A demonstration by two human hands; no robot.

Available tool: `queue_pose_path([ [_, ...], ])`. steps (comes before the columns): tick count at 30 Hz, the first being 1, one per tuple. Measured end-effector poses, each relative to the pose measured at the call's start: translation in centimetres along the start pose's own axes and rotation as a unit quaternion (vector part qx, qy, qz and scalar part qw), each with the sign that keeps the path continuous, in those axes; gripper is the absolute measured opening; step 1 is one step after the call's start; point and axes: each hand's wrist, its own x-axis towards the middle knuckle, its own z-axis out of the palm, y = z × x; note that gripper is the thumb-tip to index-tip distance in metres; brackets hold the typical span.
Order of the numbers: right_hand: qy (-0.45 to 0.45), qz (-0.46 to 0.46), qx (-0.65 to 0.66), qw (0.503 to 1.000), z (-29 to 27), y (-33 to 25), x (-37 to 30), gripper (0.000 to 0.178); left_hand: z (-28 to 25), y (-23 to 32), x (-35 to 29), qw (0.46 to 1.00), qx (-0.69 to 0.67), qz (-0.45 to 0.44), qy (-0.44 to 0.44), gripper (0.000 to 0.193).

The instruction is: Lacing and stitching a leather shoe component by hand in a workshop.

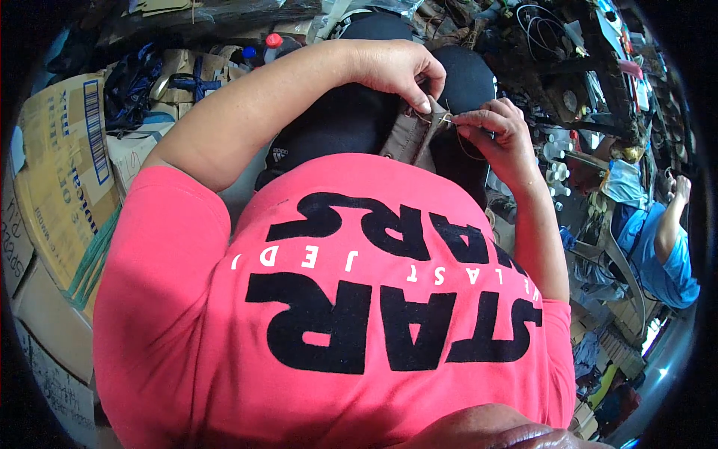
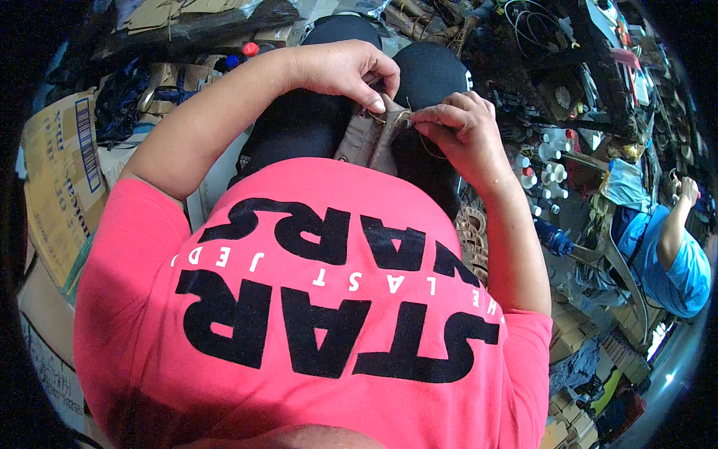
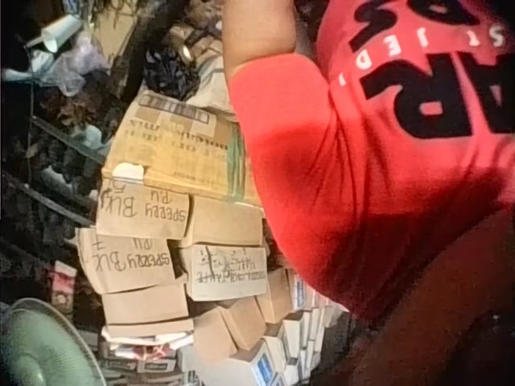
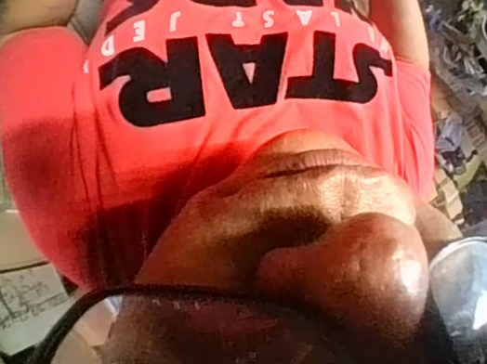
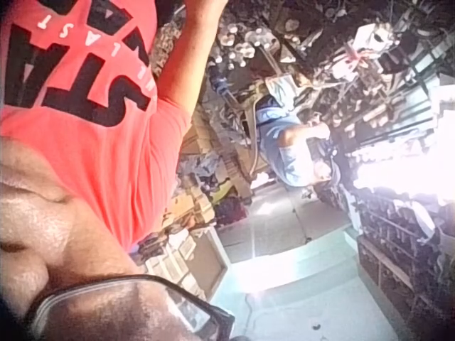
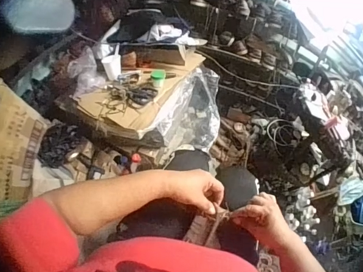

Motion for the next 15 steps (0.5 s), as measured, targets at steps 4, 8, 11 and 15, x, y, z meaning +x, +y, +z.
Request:
queue_pose_path([
  [4,-0.032,-0.031,-0.098,0.994,-0.6,-1.2,0.3,0.017,0.1,0.1,-0.1,1.000,-0.026,-0.011,0.002,0.019],
  [8,-0.070,-0.018,-0.102,0.992,-0.8,-1.3,0.5,0.020,0.1,0.2,-0.2,1.000,-0.002,-0.017,0.008,0.020],
  [11,-0.085,-0.004,-0.090,0.992,-1.0,-1.3,0.7,0.020,0.2,0.0,-0.2,1.000,-0.013,-0.013,0.009,0.021],
  [15,-0.064,-0.023,-0.084,0.994,-0.4,-0.7,0.9,0.017,0.2,0.0,-0.2,1.000,-0.011,-0.015,0.014,0.020],
])
